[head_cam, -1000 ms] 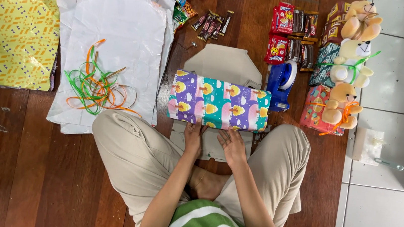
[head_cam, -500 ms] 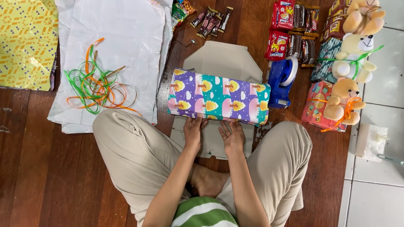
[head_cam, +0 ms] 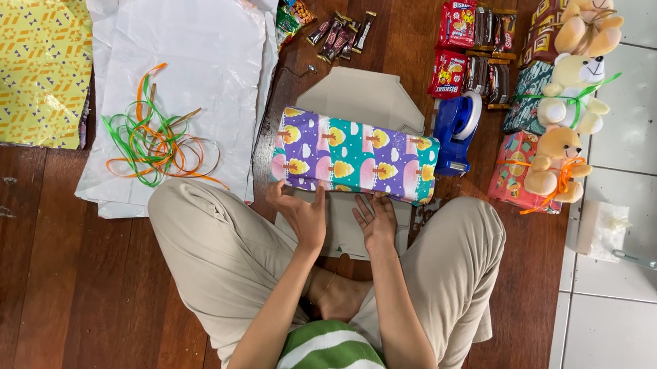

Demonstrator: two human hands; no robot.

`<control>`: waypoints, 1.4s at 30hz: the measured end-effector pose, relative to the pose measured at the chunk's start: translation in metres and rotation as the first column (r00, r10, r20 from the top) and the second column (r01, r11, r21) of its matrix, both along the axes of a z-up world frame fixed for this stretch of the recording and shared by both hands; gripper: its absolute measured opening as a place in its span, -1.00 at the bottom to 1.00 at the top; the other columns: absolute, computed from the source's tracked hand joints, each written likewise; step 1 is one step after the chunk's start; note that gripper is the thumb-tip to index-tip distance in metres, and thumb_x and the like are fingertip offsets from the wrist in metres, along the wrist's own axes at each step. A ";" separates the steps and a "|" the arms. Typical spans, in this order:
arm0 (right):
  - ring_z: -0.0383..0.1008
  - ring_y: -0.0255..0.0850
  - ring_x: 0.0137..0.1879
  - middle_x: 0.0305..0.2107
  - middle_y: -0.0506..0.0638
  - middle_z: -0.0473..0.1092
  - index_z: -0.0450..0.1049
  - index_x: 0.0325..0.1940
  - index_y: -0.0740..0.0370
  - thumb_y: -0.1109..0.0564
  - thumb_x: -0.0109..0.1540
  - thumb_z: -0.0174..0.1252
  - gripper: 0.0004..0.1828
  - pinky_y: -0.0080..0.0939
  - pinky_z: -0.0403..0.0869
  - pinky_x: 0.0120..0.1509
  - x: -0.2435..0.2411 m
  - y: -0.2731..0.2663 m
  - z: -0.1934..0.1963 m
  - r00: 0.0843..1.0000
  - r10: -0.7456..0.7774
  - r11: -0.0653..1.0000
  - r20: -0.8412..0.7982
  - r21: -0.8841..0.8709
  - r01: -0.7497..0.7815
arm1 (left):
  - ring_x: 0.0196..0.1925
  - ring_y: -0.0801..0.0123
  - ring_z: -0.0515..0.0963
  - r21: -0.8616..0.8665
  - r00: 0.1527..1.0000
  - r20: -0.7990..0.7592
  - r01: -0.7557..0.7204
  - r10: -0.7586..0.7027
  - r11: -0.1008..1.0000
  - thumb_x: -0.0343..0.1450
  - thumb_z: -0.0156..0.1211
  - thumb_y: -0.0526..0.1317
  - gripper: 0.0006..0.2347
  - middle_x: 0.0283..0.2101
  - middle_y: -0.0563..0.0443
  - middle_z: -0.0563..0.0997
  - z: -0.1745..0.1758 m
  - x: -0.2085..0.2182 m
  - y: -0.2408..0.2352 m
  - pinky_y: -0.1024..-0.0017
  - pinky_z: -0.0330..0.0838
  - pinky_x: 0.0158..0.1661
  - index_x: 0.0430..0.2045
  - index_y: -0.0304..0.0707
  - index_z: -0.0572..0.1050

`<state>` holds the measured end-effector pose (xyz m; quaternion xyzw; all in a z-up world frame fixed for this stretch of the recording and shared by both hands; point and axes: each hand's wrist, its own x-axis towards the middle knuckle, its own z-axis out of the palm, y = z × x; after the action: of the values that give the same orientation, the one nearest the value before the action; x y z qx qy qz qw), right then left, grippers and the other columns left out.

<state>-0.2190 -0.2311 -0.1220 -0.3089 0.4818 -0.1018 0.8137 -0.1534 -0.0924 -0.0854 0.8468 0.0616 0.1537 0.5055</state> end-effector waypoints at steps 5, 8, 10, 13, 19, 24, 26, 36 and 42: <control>0.44 0.12 0.29 0.09 0.03 0.46 0.35 0.00 0.00 0.06 0.40 0.12 -0.88 0.17 0.44 0.32 0.001 -0.002 0.002 1.000 0.010 1.000 0.007 0.006 -0.010 | 0.47 -0.13 0.01 0.450 0.936 0.120 0.245 -0.330 0.859 0.39 0.36 -0.03 -0.36 0.42 -0.26 0.05 0.046 0.024 0.003 -0.25 -0.07 0.34 0.30 0.04 0.10; 0.44 0.11 0.28 0.09 0.03 0.46 0.36 -0.01 -0.01 0.06 0.40 0.10 -0.90 0.16 0.45 0.31 0.000 -0.003 0.005 1.000 0.030 1.000 0.003 0.005 -0.030 | 0.50 -0.10 0.09 0.612 0.807 -0.026 0.480 -0.590 0.629 0.39 0.35 0.01 -0.42 0.41 -0.20 0.19 0.051 0.048 0.004 -0.16 -0.20 0.40 0.30 0.18 0.22; 0.44 0.11 0.28 0.10 0.01 0.46 0.37 -0.01 -0.03 0.04 0.41 0.09 -0.91 0.15 0.45 0.31 0.000 -0.004 0.006 0.999 0.043 0.999 -0.003 0.002 -0.043 | 0.47 -0.02 0.19 0.625 0.733 -0.118 0.579 -0.670 0.524 0.40 0.31 0.00 -0.53 0.36 -0.16 0.31 0.051 0.060 0.004 -0.13 -0.21 0.41 0.21 0.18 0.34; 0.45 0.11 0.27 0.09 0.02 0.46 0.34 -0.02 -0.02 0.06 0.41 0.06 -0.93 0.14 0.47 0.30 0.002 -0.004 0.008 0.999 0.047 0.999 -0.013 -0.007 -0.047 | 0.40 0.05 0.33 0.634 0.706 -0.109 0.592 -0.700 0.498 0.41 0.28 0.05 -0.61 0.31 -0.10 0.37 0.044 0.068 0.007 -0.13 -0.08 0.39 0.12 0.19 0.41; 0.47 0.08 0.26 0.12 0.06 0.46 0.29 -0.12 -0.03 0.04 0.42 0.02 -0.94 0.05 0.48 0.28 0.007 -0.005 0.027 0.994 0.103 0.992 -0.027 -0.067 -0.104 | 0.35 0.04 0.40 0.689 0.681 -0.082 0.566 -0.727 0.453 0.37 0.32 0.10 -0.60 0.24 -0.11 0.42 0.037 0.074 0.010 -0.17 -0.06 0.39 0.07 0.20 0.45; 0.53 0.07 0.18 0.05 0.10 0.49 0.30 -0.13 -0.01 0.03 0.40 0.09 -0.89 0.01 0.53 0.22 0.019 -0.020 0.017 0.989 0.146 0.982 -0.032 -0.113 -0.149 | 0.37 0.00 0.38 0.728 0.707 -0.070 0.519 -0.704 0.449 0.39 0.38 -0.08 -0.61 0.23 -0.23 0.44 0.040 0.068 0.010 -0.15 -0.09 0.39 0.10 0.09 0.44; 0.55 0.07 0.15 0.02 0.11 0.50 0.30 -0.13 0.00 0.04 0.39 0.09 -0.89 0.02 0.55 0.19 0.025 -0.024 0.021 0.986 0.160 0.979 -0.046 -0.124 -0.164 | 0.38 -0.02 0.37 0.728 0.717 -0.076 0.515 -0.693 0.453 0.38 0.39 -0.10 -0.62 0.22 -0.26 0.44 0.048 0.068 0.007 -0.15 -0.09 0.39 0.08 0.05 0.46; 0.66 -0.01 -0.16 -0.26 0.22 0.58 0.48 -0.04 0.19 -0.01 0.37 0.04 -0.74 -0.09 0.64 -0.13 0.013 -0.033 0.048 0.787 0.476 0.691 -0.392 -0.387 -0.610 | 0.37 0.15 0.38 0.797 0.668 -0.156 0.520 -0.728 0.307 0.36 0.39 -0.17 -0.65 0.21 -0.12 0.44 0.054 0.074 -0.001 -0.04 -0.13 0.44 -0.02 -0.20 0.45; 0.58 0.05 -0.11 -0.25 0.03 0.55 0.55 -0.11 0.02 0.08 0.32 0.09 -0.86 0.08 0.51 0.03 0.011 -0.106 0.126 0.861 -0.002 0.125 -0.508 -0.855 -0.504 | 0.29 0.07 0.46 0.796 0.667 -0.139 0.515 -0.732 0.318 0.27 0.49 -0.25 -0.59 0.13 -0.14 0.47 0.049 0.076 -0.007 -0.04 -0.07 0.42 -0.07 -0.24 0.44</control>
<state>-0.2079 -0.3369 0.0039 -0.8466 0.3911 -0.1789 0.3135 -0.0771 -0.0991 -0.0365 0.9043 -0.4097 0.0591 0.1042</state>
